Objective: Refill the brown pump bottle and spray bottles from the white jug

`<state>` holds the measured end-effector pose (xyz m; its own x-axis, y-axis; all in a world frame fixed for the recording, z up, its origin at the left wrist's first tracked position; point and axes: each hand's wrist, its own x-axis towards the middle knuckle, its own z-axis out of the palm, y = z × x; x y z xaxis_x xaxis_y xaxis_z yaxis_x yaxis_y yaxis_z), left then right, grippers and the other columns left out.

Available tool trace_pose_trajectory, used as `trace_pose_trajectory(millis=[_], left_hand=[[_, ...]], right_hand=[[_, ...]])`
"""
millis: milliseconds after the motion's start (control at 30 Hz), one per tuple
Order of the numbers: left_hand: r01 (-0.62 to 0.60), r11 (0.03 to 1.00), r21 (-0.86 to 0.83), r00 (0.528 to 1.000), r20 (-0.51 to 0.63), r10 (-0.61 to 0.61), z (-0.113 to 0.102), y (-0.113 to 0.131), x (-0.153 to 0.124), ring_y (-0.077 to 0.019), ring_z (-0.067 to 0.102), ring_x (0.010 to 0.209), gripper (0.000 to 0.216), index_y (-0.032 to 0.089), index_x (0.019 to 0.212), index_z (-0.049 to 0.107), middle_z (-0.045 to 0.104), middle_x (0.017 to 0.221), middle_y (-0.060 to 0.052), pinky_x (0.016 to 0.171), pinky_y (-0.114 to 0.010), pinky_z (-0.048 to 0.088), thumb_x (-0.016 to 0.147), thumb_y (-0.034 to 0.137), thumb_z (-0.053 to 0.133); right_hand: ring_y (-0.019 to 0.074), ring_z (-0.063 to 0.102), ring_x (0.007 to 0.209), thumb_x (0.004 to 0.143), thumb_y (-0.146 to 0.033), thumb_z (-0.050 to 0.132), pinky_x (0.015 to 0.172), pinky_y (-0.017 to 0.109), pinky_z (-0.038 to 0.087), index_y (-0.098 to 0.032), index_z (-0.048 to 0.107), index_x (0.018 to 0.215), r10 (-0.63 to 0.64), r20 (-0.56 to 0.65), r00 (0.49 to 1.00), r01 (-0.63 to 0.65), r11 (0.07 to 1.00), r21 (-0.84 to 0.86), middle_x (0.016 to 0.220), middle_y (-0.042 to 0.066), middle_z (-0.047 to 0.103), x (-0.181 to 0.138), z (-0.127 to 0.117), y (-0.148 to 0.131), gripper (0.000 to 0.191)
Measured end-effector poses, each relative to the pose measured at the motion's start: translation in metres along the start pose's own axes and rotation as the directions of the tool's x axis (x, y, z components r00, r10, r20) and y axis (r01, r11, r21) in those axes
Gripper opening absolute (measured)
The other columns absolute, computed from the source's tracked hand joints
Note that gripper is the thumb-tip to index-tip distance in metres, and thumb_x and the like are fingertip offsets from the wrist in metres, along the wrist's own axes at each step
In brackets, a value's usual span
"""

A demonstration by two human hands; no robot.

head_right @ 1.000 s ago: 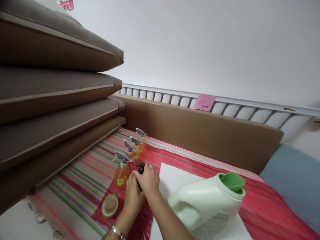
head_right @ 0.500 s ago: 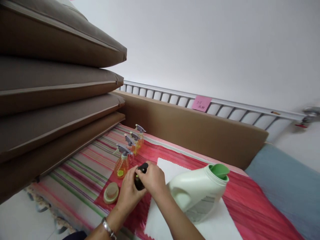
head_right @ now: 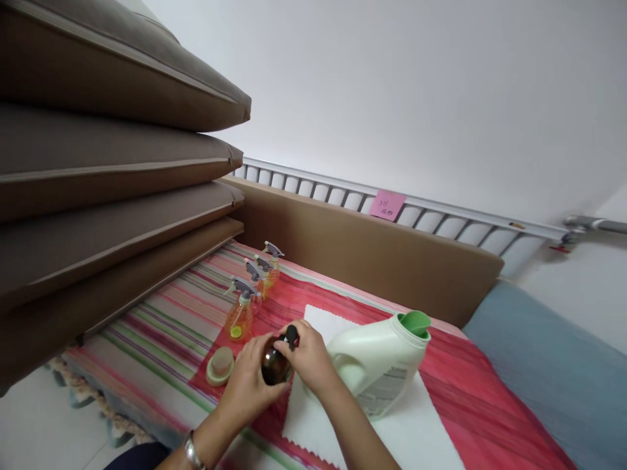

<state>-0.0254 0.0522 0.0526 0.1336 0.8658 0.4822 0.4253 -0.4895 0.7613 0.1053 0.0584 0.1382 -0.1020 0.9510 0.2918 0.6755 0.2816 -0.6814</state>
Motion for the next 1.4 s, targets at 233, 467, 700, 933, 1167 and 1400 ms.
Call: trace_pose_trajectory(millis=[233, 467, 700, 933, 1167, 1400], left_hand=[[0.039, 0.999, 0.032, 0.999, -0.038, -0.037, -0.003, -0.001, -0.001, -0.0284, 0.052, 0.103, 0.068, 0.019, 0.119, 0.045, 0.057, 0.111, -0.01, 0.089, -0.045, 0.041, 0.058, 0.033, 0.071], [0.058, 0.998, 0.028, 0.998, -0.012, -0.058, -0.004, -0.009, 0.001, -0.0296, 0.053, 0.103, 0.07, 0.018, 0.121, 0.042, 0.056, 0.111, -0.011, 0.088, -0.046, 0.042, 0.059, 0.032, 0.069], [0.058, 0.998, 0.027, 0.998, -0.019, -0.057, 0.0, -0.009, 0.001, -0.0295, 0.053, 0.103, 0.069, 0.017, 0.12, 0.044, 0.057, 0.11, -0.012, 0.089, -0.045, 0.042, 0.058, 0.035, 0.07], [0.06, 0.998, -0.019, 0.998, 0.017, -0.06, 0.001, -0.01, 0.002, -0.0287, 0.054, 0.102, 0.071, 0.02, 0.121, 0.043, 0.057, 0.111, -0.01, 0.088, -0.044, 0.044, 0.056, 0.029, 0.07], [0.076, 0.997, -0.003, 0.997, 0.018, -0.076, 0.005, -0.014, 0.002, -0.0287, 0.053, 0.105, 0.07, 0.017, 0.121, 0.043, 0.056, 0.112, -0.011, 0.092, -0.045, 0.042, 0.058, 0.03, 0.069], [0.093, 0.995, 0.03, 0.996, 0.011, -0.093, 0.002, -0.011, 0.003, -0.0299, 0.052, 0.105, 0.07, 0.016, 0.12, 0.043, 0.056, 0.112, -0.012, 0.09, -0.046, 0.042, 0.059, 0.036, 0.07]], right_hand=[[0.0212, 0.058, 0.072, 0.06, -0.032, 0.07, 0.068, 0.034, 0.046, -0.02, 0.055, 0.086, 0.133, -0.148, 0.98, -0.123, 0.99, 0.071, 0.078, 0.001, 0.061, -0.003, 0.02, 0.005, 0.032], [0.0226, 0.061, 0.087, 0.066, -0.028, 0.064, 0.082, 0.035, 0.046, -0.019, 0.062, 0.098, 0.043, -0.01, 0.999, -0.039, 0.974, 0.224, 0.091, 0.004, 0.066, -0.002, 0.018, 0.011, 0.033], [0.0225, 0.059, 0.079, 0.059, -0.029, 0.07, 0.08, 0.039, 0.047, -0.021, 0.056, 0.098, 0.186, -0.173, 0.967, -0.133, 0.951, 0.281, 0.088, 0.002, 0.063, -0.003, 0.031, 0.014, 0.042], [0.0217, 0.059, 0.095, 0.062, -0.022, 0.069, 0.091, 0.041, 0.042, -0.025, 0.032, 0.131, 0.13, 0.057, 0.99, -0.138, 0.791, 0.596, 0.101, 0.003, 0.063, -0.004, 0.026, 0.024, 0.079], [0.0215, 0.06, 0.086, 0.062, -0.026, 0.07, 0.086, 0.041, 0.044, -0.022, 0.03, 0.133, 0.194, -0.006, 0.981, -0.147, 0.763, 0.63, 0.089, 0.002, 0.063, 0.0, 0.026, 0.024, 0.082], [0.0223, 0.059, 0.089, 0.062, -0.026, 0.07, 0.089, 0.043, 0.042, -0.027, 0.03, 0.136, 0.225, -0.167, 0.96, -0.161, 0.931, 0.327, 0.099, 0.003, 0.061, -0.004, 0.027, 0.016, 0.084]])
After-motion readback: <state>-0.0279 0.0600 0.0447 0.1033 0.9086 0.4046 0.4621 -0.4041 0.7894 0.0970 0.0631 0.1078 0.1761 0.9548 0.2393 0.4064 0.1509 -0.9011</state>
